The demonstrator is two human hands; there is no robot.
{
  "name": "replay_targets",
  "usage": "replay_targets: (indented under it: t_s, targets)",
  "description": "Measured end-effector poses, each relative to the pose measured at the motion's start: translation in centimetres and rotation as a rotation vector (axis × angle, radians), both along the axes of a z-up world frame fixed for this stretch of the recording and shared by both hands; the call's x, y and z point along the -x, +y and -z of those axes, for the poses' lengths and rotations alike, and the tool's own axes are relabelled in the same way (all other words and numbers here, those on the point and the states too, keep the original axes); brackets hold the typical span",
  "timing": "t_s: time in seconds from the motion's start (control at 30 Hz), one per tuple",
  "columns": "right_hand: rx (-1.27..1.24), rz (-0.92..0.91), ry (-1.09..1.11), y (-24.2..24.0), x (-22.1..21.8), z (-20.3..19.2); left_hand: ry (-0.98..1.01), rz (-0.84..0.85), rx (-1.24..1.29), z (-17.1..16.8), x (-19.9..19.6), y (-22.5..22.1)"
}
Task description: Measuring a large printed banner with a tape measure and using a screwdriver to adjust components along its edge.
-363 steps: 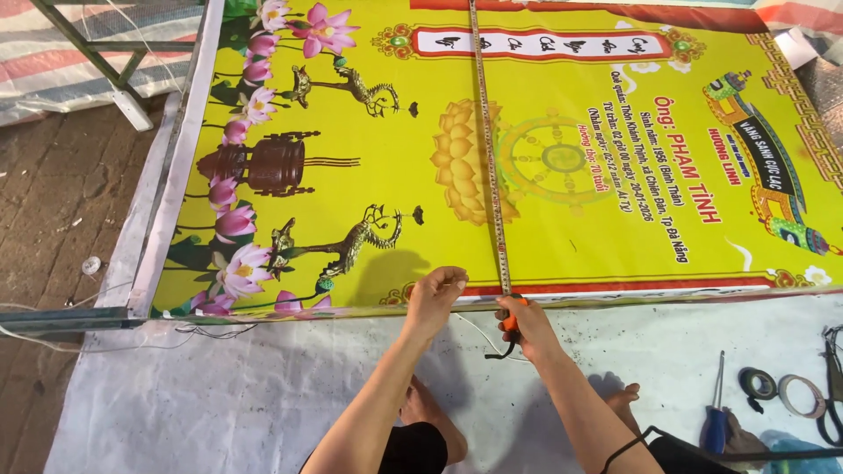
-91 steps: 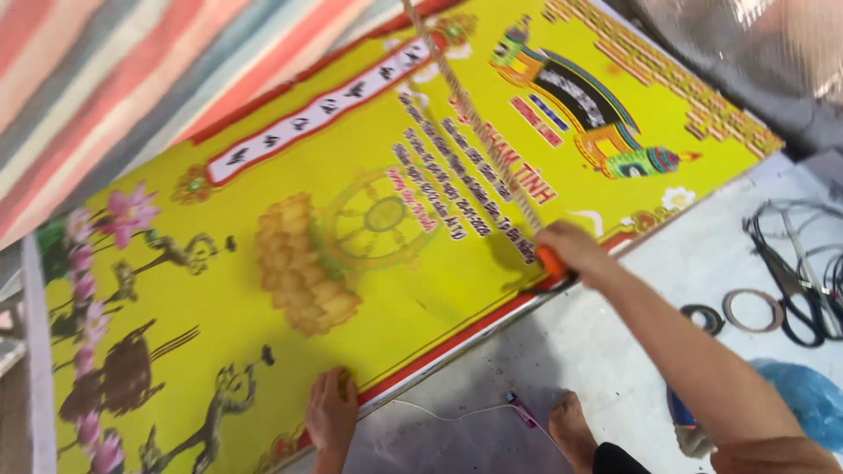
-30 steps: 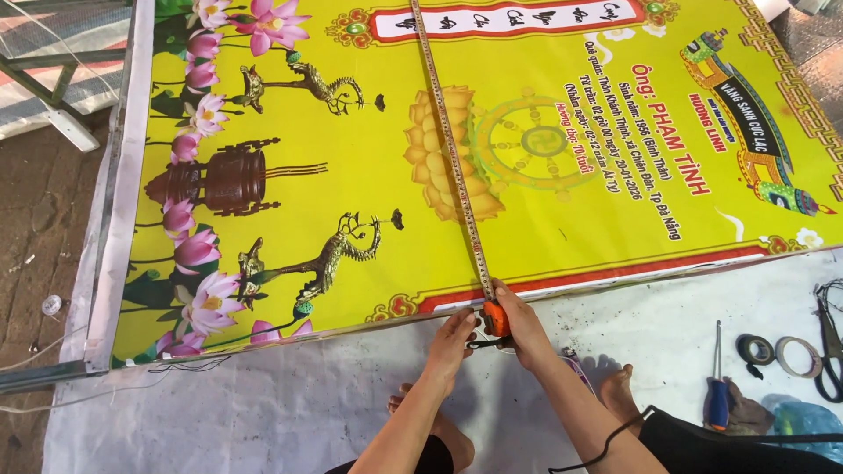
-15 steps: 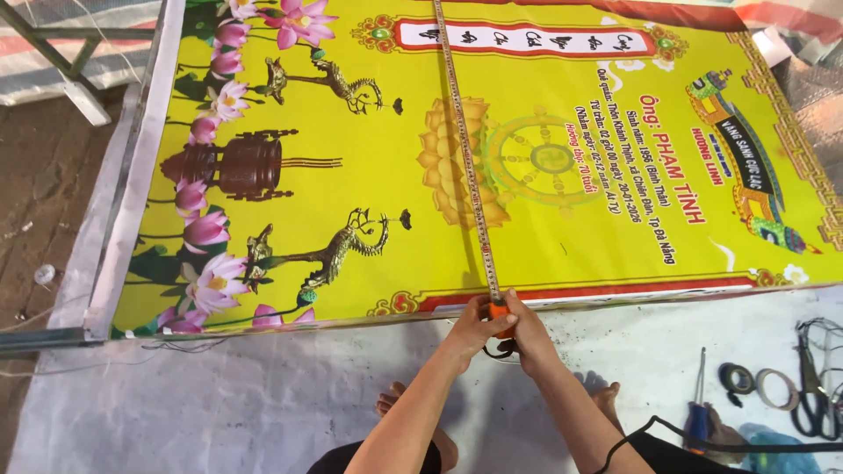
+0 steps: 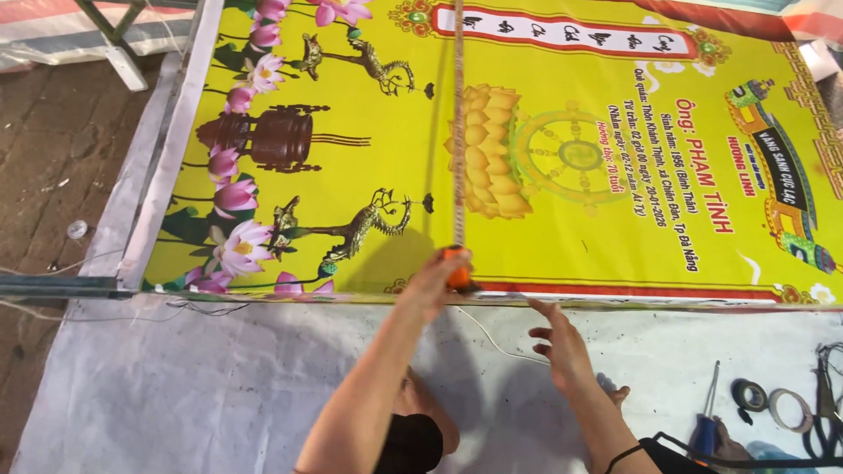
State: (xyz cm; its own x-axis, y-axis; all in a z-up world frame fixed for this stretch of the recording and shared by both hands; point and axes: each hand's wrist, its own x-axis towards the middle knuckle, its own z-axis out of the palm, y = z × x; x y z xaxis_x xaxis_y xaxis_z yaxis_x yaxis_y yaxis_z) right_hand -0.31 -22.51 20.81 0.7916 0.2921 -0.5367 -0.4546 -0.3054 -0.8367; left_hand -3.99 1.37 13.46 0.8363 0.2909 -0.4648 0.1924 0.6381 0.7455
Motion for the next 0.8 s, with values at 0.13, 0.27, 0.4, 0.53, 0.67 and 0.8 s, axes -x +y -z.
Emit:
replay_targets:
  t_s: [0.13, 0.27, 0.4, 0.53, 0.67, 0.8]
  targets:
    - [-0.101, 0.155, 0.165, -2.3, -0.4, 2.2, 0.147, -0.111, -0.039, -6.2, 4.1, 7.5]
    - [-0.131, 0.18, 0.209, -4.2, -0.4, 5.1, 0.229, -0.268, -0.008, -10.0, 9.3, 11.7]
    - [-0.145, 0.206, 0.231, -4.9, -0.4, 7.0, 0.133, -0.315, 0.007, -5.9, 14.2, 15.1]
    - [-0.17, 0.212, 0.233, -5.3, -0.4, 7.5, 0.115, -0.32, -0.011, -5.3, 17.4, 15.5]
    - [-0.205, 0.213, 0.237, -6.1, -0.7, 9.3, 0.141, -0.294, -0.018, -4.5, 19.4, 15.5]
    - [-0.182, 0.213, 0.279, -5.8, 0.0, 7.4, 0.145, -0.302, -0.041, -2.1, 21.2, 17.4]
